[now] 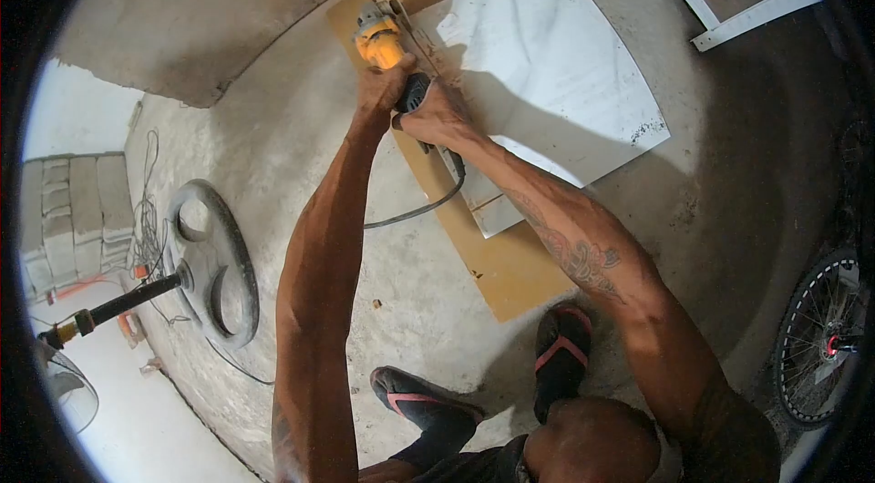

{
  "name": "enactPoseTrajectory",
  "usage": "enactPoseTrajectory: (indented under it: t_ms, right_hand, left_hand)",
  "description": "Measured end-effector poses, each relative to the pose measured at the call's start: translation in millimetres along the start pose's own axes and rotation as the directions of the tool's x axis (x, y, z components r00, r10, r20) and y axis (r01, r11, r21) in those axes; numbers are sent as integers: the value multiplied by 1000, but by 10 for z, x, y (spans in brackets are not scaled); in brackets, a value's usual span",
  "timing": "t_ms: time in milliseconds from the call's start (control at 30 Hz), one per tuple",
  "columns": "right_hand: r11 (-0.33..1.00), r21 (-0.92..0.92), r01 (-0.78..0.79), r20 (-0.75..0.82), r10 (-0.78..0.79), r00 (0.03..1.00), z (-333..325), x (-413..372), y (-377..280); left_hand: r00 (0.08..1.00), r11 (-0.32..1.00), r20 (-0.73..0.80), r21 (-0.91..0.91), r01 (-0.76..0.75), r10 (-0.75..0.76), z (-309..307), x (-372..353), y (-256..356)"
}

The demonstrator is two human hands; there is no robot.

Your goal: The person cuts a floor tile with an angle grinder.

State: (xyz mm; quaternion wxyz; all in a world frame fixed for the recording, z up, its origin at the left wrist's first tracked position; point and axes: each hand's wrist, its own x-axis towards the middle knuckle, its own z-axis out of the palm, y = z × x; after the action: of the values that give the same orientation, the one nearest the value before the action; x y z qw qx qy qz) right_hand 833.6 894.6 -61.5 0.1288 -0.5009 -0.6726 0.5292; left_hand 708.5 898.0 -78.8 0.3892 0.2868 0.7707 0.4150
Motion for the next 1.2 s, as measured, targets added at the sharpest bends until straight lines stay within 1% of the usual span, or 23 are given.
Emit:
enactPoseTrajectory:
  t_ms: [100, 167, 200, 300, 400, 500, 600, 700, 800, 900, 1000, 1100, 1200]
  right_hand:
    - [999, -12, 38, 8, -38, 999, 35, 9, 51]
    - [999, 25, 47, 9, -47, 999, 133, 135, 210]
    - [998, 43, 52, 10, -52, 999, 123, 112, 169]
    - [995, 67, 71, -30, -69, 997, 25, 16, 34]
    - [1000, 0, -3, -16, 3, 1000, -13, 13, -39]
    - [998, -58, 25, -14, -25, 1000, 34, 61, 23]
    - [1000, -2, 9, -22, -9, 1000, 50, 47, 6]
    - [1000, -10, -6, 22, 6, 1000, -55, -73, -81]
    - [998, 19, 55, 36, -56, 998, -119, -195, -104]
    - [998, 35, 57, -47, -55, 997, 2, -207, 49]
    - [993, 74, 90, -31, -88, 996, 14, -248, 103]
    - [998, 41, 39, 18, -40, 999, -60, -346, 73]
    - [994, 60, 88, -39, -85, 996, 57, -295, 187]
  left_hand:
    - [997, 999, 68, 4, -49, 49, -38, -74, 14]
    - [997, 999, 59, -22, -45, 47, -28, -23, -44]
    - [998, 998, 53, -34, -43, 45, -27, -6, -52]
    - [999, 999, 40, -35, 29, -28, -12, 76, -50]
    - [999, 998, 40, -65, -14, 16, -8, 102, -56]
    - [997, 999, 72, 6, 37, -38, -63, 116, -31]
    - [997, 1000, 71, 14, -12, 11, -74, 96, -42]
    - [994, 995, 55, -46, -93, 95, -28, 133, -124]
    - [998, 999, 59, -34, 2, 0, -18, 14, -88]
    - [997, 997, 44, -54, -56, 58, 14, -130, -79]
    - [988, 988, 93, -109, -111, 121, 16, -152, -174]
    - [995, 996, 88, -82, -40, 47, 42, -185, -216]
    - [997, 999, 75, -52, -3, 7, 58, -265, -168]
